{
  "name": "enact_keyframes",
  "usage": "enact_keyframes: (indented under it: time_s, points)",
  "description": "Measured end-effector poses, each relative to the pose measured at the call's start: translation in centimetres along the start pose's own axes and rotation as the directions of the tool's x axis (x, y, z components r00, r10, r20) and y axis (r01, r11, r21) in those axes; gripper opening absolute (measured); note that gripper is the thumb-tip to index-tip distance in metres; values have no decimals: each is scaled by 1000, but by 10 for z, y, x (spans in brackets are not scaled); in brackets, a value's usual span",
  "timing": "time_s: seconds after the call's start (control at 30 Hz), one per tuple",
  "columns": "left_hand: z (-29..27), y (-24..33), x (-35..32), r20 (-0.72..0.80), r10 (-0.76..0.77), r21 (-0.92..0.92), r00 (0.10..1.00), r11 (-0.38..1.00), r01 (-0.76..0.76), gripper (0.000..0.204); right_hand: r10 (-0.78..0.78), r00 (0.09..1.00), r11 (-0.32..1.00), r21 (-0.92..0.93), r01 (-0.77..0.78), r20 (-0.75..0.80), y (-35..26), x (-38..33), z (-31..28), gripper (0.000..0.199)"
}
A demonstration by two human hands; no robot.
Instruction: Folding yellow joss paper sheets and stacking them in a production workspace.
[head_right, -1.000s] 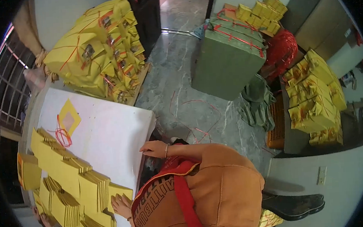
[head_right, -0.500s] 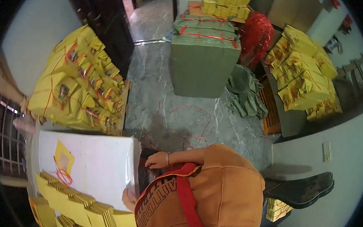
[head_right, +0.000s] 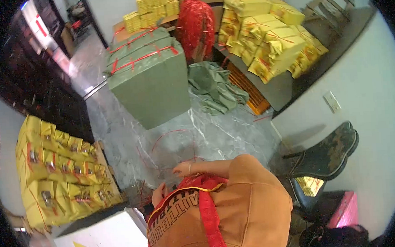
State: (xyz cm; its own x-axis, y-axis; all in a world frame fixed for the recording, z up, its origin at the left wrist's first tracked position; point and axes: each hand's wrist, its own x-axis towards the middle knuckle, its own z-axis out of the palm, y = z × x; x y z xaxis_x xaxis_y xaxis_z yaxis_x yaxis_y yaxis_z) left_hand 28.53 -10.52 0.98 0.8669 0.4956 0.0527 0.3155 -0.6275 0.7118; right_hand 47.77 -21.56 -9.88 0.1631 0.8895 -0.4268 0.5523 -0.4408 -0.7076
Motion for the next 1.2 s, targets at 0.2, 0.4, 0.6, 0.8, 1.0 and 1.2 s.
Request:
enact_keyframes:
  time_s: [0.2, 0.4, 0.6, 0.8, 1.0, 1.2]
  points:
    - [0, 9, 54, 278, 407, 7, 870, 905, -425, 28, 603, 742, 776, 430, -461, -294, 111, -96, 35, 43]
    - [15, -24, 74, 687, 416, 16, 596, 811, -585, 31, 972, 188, 202, 906, -371, -140, 120, -180, 159, 38]
    - [27, -16, 85, 834, 341, 28, 433, 758, -651, 37, 958, 282, 111, 853, -510, 44, 85, -235, 279, 40]
    - [68, -13, 84, 915, 233, 65, 329, 721, -690, 41, 923, 378, 205, 927, -314, -76, 116, -232, 274, 41]
    - [120, 11, 94, 910, 188, 113, 370, 745, -657, 44, 953, 301, 91, 980, -179, -34, 150, -226, 140, 42]
    - [130, 30, 77, 788, 223, 54, 573, 903, -426, 41, 913, 399, 178, 962, -206, -84, 218, -219, 83, 35]
